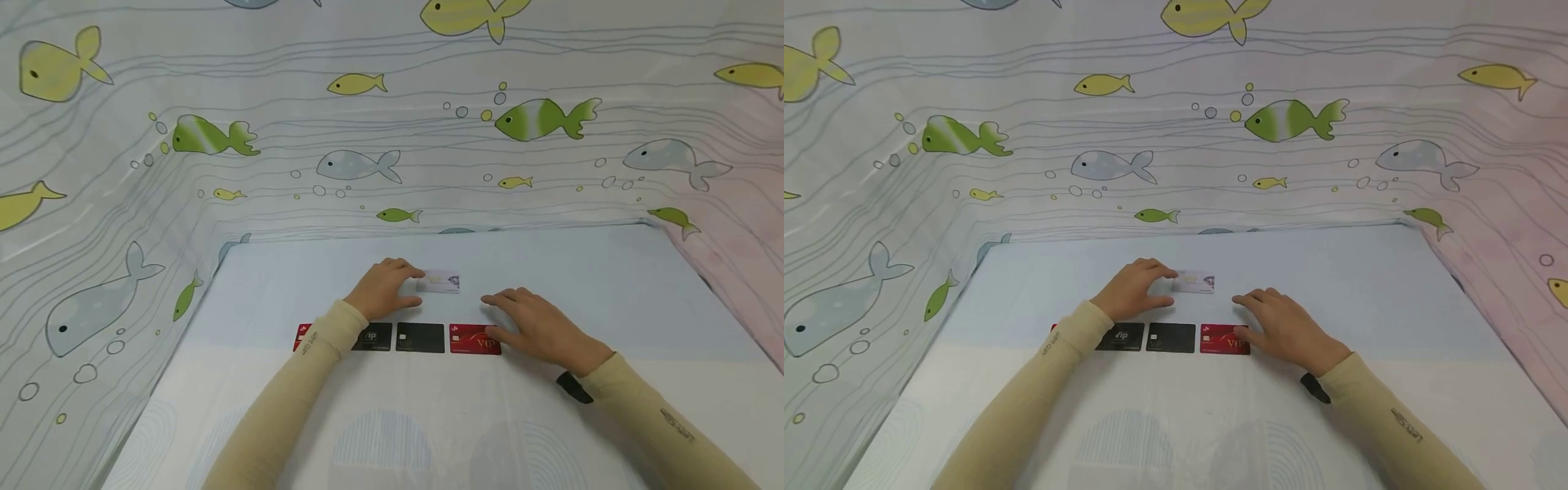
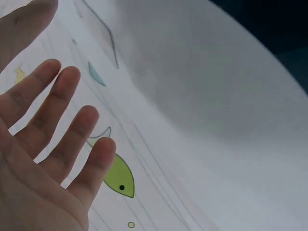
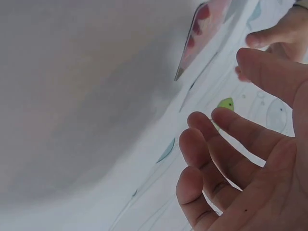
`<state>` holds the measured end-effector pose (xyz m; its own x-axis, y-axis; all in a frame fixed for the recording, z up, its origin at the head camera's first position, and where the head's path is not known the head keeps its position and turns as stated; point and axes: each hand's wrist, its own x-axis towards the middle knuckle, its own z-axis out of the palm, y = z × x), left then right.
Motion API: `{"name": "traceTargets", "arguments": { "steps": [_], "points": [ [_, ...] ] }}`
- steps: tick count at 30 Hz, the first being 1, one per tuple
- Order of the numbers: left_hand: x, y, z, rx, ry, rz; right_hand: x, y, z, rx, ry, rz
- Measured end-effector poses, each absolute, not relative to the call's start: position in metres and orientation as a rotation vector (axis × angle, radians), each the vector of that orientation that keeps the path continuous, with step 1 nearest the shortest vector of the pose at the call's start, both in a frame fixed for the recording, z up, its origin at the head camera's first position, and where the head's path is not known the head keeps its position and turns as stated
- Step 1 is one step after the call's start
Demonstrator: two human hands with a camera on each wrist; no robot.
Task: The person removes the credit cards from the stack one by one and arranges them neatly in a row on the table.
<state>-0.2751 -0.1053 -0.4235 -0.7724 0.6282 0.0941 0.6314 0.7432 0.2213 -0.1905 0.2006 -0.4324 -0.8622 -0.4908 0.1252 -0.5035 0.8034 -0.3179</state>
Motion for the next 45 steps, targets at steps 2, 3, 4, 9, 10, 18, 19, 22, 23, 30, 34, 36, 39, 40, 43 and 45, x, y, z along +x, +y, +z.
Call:
{"name": "traceTargets", "arguments": {
  "steps": [2,3,4,9,10,18,19,22,23,30,34,36,39,40,43,45],
  "points": [
    [-0.281,-0.105,-0.425,-1.034,-2.951,-0.369,-0.193,0.199,-0.431,0.821,-2.951,0.549],
    [-0.283,-0.105,-0.426,-1.025,-2.968,-0.365,-0.195,0.199,-0.431,0.822,-2.955,0.554],
    [-0.285,-0.105,-0.427,-1.016,-2.986,-0.361,-0.196,0.198,-0.431,0.821,-2.960,0.558],
    [-0.298,-0.102,-0.433,-0.978,-3.049,-0.311,-0.205,0.195,-0.431,0.813,-2.977,0.593],
    [-0.300,-0.102,-0.434,-0.972,-3.054,-0.301,-0.207,0.194,-0.431,0.811,-2.981,0.603],
    [-0.313,-0.094,-0.433,-0.975,-3.085,-0.257,-0.224,0.188,-0.430,0.765,-3.030,0.645],
    [-0.314,-0.093,-0.433,-0.972,-3.089,-0.241,-0.226,0.187,-0.430,0.760,-3.039,0.645],
    [-0.316,-0.092,-0.431,-0.961,-3.103,-0.172,-0.235,0.183,-0.431,0.747,-3.064,0.634],
    [-0.316,-0.091,-0.430,-0.957,-3.110,-0.149,-0.238,0.181,-0.431,0.743,-3.073,0.625],
    [-0.321,-0.087,-0.430,-0.958,-3.155,-0.105,-0.261,0.170,-0.436,0.727,-3.128,0.548],
    [-0.325,-0.083,-0.430,-0.939,-3.180,-0.070,-0.276,0.164,-0.438,0.740,-3.149,0.507],
    [-0.326,-0.081,-0.427,-0.938,-3.192,-0.048,-0.282,0.162,-0.439,0.766,-3.145,0.498],
    [-0.324,-0.080,-0.423,-0.958,-3.199,-0.044,-0.289,0.158,-0.439,0.796,-3.142,0.510],
    [-0.323,-0.080,-0.421,-0.966,-3.202,-0.047,-0.290,0.156,-0.439,0.798,-3.144,0.515],
    [-0.322,-0.079,-0.418,-0.978,-3.208,-0.062,-0.293,0.152,-0.438,0.792,-3.154,0.524],
    [-0.323,-0.080,-0.418,-0.972,-3.220,-0.073,-0.293,0.150,-0.438,0.790,-3.157,0.525]
  ]
}}
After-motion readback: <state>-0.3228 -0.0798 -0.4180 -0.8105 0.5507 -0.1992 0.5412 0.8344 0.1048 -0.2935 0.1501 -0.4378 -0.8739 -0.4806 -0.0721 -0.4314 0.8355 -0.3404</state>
